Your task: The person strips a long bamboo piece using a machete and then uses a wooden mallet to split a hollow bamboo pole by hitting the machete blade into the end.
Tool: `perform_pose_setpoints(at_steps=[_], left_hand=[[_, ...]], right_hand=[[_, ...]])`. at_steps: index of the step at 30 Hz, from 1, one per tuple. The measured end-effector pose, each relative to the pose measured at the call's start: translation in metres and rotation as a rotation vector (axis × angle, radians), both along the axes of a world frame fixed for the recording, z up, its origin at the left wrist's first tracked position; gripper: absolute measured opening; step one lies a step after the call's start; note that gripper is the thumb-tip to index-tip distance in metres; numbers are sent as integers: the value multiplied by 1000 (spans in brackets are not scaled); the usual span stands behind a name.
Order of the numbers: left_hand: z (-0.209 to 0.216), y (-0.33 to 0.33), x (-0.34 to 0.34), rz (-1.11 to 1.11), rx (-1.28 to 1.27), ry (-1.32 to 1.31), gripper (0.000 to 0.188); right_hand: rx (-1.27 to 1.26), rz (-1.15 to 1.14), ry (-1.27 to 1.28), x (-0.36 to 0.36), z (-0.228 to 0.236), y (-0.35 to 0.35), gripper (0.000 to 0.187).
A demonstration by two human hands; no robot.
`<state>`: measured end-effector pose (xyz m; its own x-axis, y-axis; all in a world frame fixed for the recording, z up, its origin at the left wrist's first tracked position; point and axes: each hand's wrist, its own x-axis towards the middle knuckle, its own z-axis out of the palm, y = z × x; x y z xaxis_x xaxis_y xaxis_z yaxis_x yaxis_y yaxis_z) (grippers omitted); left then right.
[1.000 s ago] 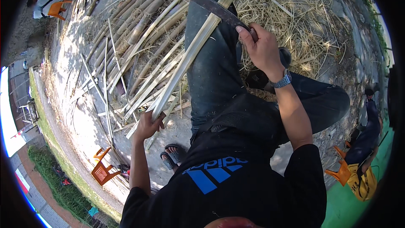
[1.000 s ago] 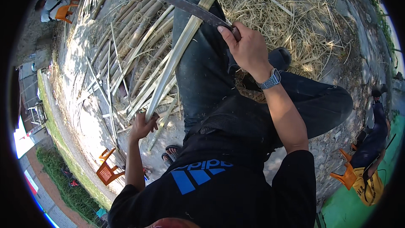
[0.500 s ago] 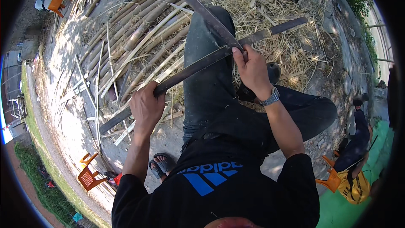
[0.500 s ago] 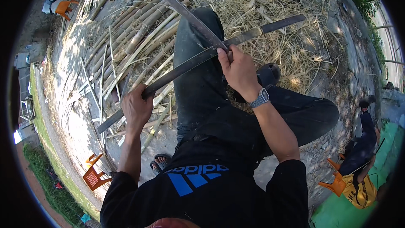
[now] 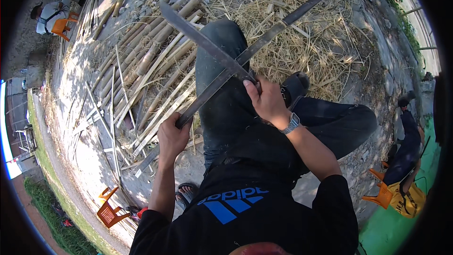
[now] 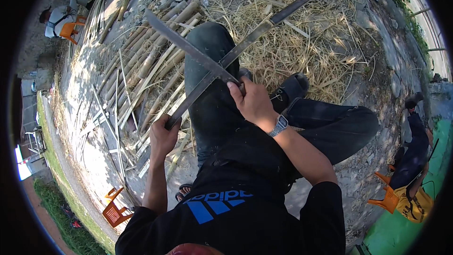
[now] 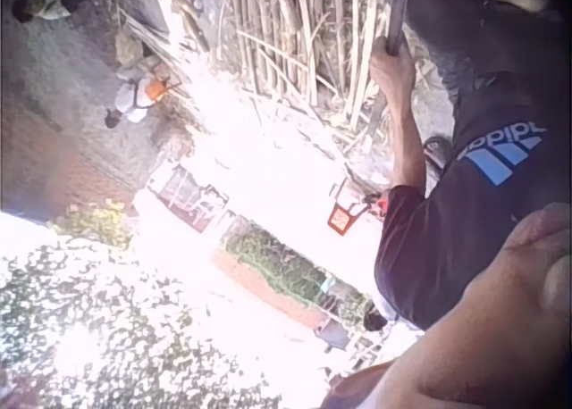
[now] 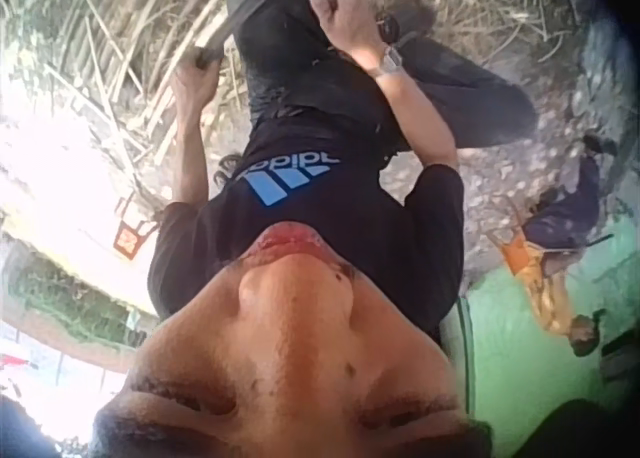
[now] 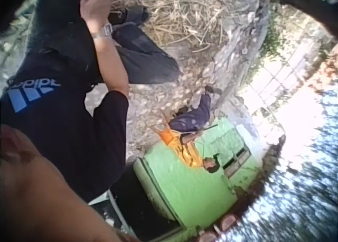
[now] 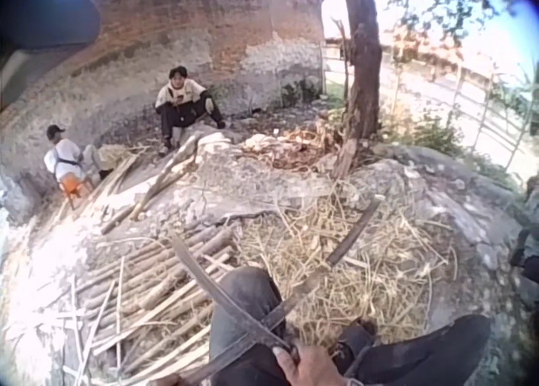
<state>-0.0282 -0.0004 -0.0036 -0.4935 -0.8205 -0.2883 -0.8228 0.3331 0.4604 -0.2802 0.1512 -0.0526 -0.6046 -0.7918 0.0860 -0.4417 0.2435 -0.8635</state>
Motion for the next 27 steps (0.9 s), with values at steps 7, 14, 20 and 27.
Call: perform_pose_setpoints(at_steps=[7, 14, 20, 27], left_hand=[[-5, -1, 19, -71, 85, 94, 43], [-3, -2, 17, -102, 316, 272, 29], [6, 15, 3, -64, -129, 374, 20], [24, 42, -13, -9, 175, 627, 38]], right_hand=[[80, -155, 121, -54, 8, 3, 42], [20, -471, -92, -102, -7, 48, 41], [-161, -361, -35, -50, 41, 84, 18], [-228, -186, -47, 8, 70, 95, 27]])
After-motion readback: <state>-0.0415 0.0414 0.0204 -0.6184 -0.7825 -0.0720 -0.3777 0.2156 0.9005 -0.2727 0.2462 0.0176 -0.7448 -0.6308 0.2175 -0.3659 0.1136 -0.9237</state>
